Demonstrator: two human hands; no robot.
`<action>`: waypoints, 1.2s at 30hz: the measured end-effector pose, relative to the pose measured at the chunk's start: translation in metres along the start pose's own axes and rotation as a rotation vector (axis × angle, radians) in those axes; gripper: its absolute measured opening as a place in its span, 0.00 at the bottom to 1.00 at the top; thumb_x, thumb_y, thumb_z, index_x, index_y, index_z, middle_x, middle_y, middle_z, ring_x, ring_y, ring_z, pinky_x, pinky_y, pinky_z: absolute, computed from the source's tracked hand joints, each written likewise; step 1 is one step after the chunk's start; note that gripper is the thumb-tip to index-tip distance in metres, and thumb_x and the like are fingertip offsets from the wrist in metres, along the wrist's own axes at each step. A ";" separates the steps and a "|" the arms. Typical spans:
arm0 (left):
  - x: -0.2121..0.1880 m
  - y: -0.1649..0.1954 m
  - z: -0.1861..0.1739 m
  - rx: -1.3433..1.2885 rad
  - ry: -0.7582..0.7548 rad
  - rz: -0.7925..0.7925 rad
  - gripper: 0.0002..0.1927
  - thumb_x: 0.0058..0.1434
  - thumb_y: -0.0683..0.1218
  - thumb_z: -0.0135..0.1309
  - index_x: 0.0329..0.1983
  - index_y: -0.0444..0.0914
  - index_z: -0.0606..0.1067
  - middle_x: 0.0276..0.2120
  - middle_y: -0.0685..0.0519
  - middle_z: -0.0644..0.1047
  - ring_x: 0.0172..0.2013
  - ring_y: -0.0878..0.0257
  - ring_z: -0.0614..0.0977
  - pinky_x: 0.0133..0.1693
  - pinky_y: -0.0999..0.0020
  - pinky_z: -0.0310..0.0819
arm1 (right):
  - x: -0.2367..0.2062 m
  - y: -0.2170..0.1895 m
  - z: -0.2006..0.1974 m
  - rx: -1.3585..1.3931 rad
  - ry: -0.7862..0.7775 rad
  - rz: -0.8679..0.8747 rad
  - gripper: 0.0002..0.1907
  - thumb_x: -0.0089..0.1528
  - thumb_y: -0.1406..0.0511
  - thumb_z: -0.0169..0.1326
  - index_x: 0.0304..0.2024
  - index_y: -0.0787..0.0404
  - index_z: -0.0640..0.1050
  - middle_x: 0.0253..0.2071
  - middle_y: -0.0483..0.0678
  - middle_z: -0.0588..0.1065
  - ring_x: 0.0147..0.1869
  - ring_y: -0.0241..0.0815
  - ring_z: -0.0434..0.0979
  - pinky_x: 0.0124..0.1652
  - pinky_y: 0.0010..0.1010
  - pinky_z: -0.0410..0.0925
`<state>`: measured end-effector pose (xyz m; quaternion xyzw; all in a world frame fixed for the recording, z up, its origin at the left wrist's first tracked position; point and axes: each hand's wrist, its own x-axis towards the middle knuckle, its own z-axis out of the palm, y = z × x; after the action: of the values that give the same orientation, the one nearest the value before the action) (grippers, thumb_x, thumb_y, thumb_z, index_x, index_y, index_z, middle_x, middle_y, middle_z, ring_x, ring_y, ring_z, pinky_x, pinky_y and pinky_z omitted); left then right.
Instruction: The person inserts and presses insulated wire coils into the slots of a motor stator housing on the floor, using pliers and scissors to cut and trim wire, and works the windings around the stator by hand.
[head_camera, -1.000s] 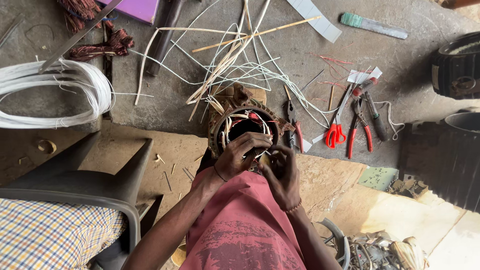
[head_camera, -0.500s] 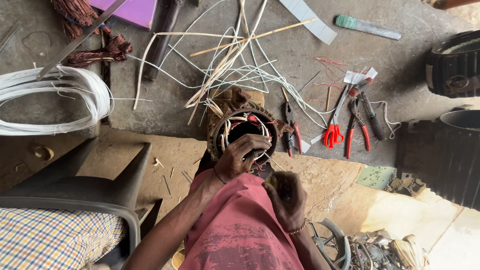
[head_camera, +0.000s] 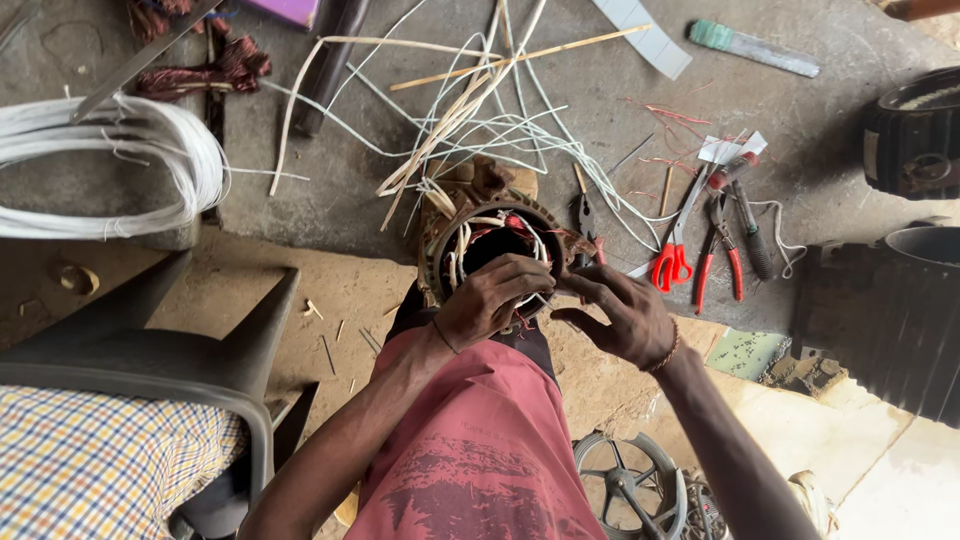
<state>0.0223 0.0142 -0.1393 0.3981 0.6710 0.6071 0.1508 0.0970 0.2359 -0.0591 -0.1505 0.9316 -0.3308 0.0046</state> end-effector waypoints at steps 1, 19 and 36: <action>-0.001 0.000 0.000 -0.009 -0.003 -0.001 0.15 0.65 0.34 0.47 0.53 0.36 0.76 0.51 0.50 0.78 0.55 0.52 0.80 0.60 0.59 0.78 | 0.004 0.000 -0.002 -0.037 0.013 -0.063 0.23 0.59 0.61 0.65 0.54 0.59 0.75 0.43 0.50 0.79 0.39 0.43 0.82 0.33 0.31 0.76; 0.000 0.000 -0.003 -0.039 0.052 0.021 0.14 0.64 0.34 0.49 0.52 0.36 0.76 0.51 0.49 0.79 0.56 0.52 0.80 0.60 0.58 0.77 | -0.003 -0.002 0.001 -0.090 0.062 -0.179 0.23 0.60 0.63 0.67 0.56 0.59 0.75 0.41 0.47 0.78 0.37 0.39 0.78 0.30 0.31 0.73; -0.003 -0.002 -0.001 -0.033 0.043 0.015 0.15 0.65 0.34 0.48 0.53 0.36 0.76 0.51 0.49 0.79 0.56 0.53 0.80 0.60 0.59 0.78 | -0.005 -0.002 0.027 -0.136 0.155 -0.124 0.23 0.58 0.65 0.68 0.54 0.60 0.76 0.40 0.49 0.80 0.34 0.37 0.79 0.29 0.27 0.71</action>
<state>0.0228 0.0116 -0.1419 0.3875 0.6609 0.6276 0.1386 0.1052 0.2195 -0.0794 -0.1820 0.9384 -0.2770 -0.0981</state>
